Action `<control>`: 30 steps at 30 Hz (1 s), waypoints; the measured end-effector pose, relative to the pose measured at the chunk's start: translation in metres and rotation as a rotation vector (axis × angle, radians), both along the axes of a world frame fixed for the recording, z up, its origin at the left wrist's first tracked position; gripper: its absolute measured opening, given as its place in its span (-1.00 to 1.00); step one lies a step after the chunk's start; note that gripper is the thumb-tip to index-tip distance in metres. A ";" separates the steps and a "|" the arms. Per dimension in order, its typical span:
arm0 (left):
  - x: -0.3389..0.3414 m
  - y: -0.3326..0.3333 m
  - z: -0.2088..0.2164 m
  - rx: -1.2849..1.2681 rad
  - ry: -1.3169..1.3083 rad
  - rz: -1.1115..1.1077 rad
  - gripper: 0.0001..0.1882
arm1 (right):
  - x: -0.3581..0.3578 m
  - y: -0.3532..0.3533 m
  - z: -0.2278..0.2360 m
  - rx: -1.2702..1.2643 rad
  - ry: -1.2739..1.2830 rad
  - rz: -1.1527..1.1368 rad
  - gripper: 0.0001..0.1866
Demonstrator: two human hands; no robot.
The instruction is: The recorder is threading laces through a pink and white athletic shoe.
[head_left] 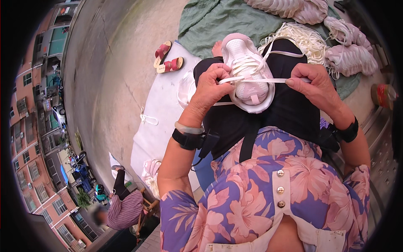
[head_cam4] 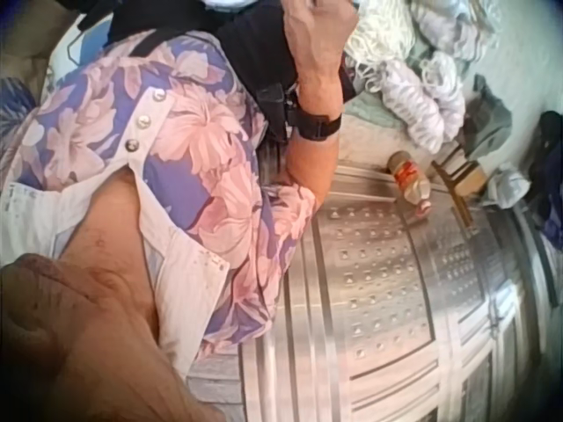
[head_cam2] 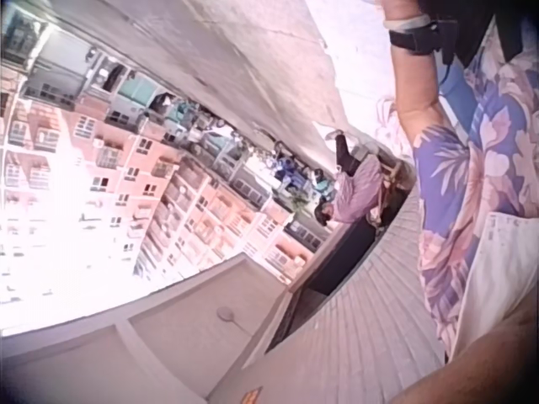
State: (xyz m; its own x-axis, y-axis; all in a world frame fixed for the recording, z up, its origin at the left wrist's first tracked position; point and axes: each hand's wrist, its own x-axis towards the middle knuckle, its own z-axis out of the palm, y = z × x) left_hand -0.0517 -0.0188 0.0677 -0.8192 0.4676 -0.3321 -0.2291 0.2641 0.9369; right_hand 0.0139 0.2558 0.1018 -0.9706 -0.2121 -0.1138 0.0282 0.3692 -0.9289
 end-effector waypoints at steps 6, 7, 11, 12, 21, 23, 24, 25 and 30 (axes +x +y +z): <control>0.003 -0.002 -0.014 -0.146 0.123 0.008 -0.87 | 0.016 0.028 0.025 0.234 0.532 -0.111 -0.87; 0.004 0.000 -0.015 -0.146 0.152 0.020 -0.84 | 0.018 0.035 0.030 0.291 0.579 -0.165 -0.88; 0.010 0.003 -0.015 -0.157 0.286 0.076 -0.77 | 0.027 0.058 0.022 0.535 0.807 -0.034 -0.90; 0.009 0.006 -0.015 -0.148 0.287 0.066 -0.77 | 0.029 0.067 0.010 0.586 0.779 -0.018 -0.90; 0.013 0.027 -0.009 -0.260 0.819 0.075 -0.86 | 0.011 -0.002 -0.038 0.255 0.367 0.094 -0.62; 0.016 0.043 -0.006 -0.368 0.934 -0.009 -0.90 | -0.002 -0.026 -0.040 0.261 0.572 0.099 -0.49; 0.019 0.048 -0.009 -0.361 0.919 0.012 -0.92 | -0.005 -0.034 -0.046 0.292 0.587 0.104 -0.50; 0.021 0.051 -0.012 -0.357 0.924 0.009 -0.92 | -0.008 -0.039 -0.050 0.325 0.601 0.108 -0.50; 0.028 0.056 -0.023 -0.410 0.936 0.028 -0.87 | -0.007 -0.046 -0.058 0.379 0.511 0.113 -0.62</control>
State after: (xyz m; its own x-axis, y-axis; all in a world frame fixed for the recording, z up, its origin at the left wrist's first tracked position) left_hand -0.0233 0.0375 0.0444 -0.8408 0.4388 0.3171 0.5378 0.6101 0.5818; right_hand 0.0066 0.2095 0.0436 -0.8964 -0.3516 0.2698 -0.4411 0.6494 -0.6194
